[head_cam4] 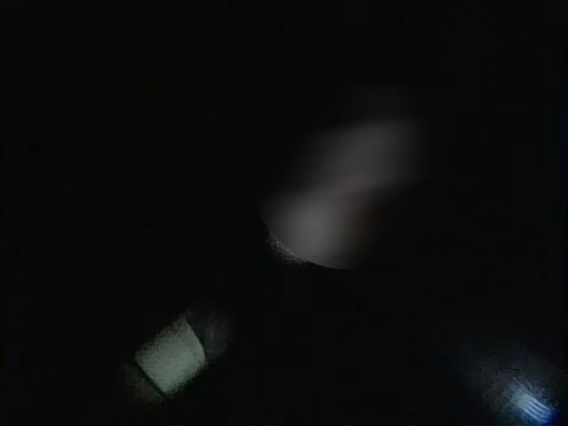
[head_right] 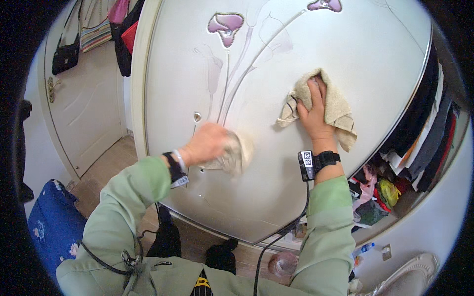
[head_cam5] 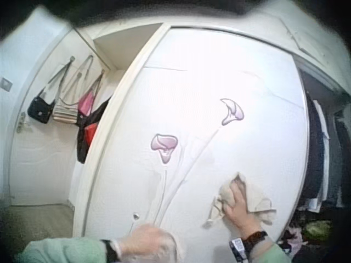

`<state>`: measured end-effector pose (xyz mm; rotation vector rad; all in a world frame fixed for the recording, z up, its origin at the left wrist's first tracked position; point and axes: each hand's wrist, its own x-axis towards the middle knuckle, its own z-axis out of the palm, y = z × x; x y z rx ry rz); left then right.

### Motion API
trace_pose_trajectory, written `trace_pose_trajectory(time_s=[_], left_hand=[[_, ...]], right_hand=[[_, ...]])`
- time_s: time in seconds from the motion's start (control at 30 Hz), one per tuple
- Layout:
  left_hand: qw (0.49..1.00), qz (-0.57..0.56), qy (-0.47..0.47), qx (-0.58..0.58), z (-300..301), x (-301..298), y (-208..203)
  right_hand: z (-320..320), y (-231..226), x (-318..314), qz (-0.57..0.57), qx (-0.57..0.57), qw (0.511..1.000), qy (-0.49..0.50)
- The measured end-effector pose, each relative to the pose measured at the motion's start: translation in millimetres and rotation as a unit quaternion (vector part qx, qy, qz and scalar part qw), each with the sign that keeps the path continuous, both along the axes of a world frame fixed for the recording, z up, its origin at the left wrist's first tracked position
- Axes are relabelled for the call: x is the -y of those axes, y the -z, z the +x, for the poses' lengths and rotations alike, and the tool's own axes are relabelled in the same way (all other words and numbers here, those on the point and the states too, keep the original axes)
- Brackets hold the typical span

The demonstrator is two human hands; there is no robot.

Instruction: The person wipes the exterior of a white wardrobe door with a cloth, then opens the door and wipes the interior shelves and hanging clothes. The task involves cleaning both the outside and inside surfaces of the closet.

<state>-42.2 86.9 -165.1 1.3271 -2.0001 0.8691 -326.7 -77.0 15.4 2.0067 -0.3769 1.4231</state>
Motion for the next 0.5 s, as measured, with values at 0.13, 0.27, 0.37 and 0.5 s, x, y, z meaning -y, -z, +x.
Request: trace_pose_trajectory(time_s=[0.13, 0.27, 0.37, 0.5], left_hand=[[0.844, -0.210, -0.261, -0.420, 127.7, -27.3, -17.2], [0.767, -0.353, -0.329, -0.423, 176.0, -17.6, -77.8], [0.784, -0.407, -0.263, -0.388, 111.5, 28.1, -136.0], [0.936, -0.321, 0.021, -0.146, -13.4, 70.1, -154.9]], right_hand=[[4.2, 0.7, 11.1, -0.006, 0.008, 0.999, -0.049], [5.7, 6.2, 15.3, 0.007, 0.013, 0.998, -0.055], [4.7, 6.2, 15.8, -0.001, 0.014, 0.998, -0.060], [2.4, 5.6, 14.2, 0.001, 0.014, 0.999, -0.046]])
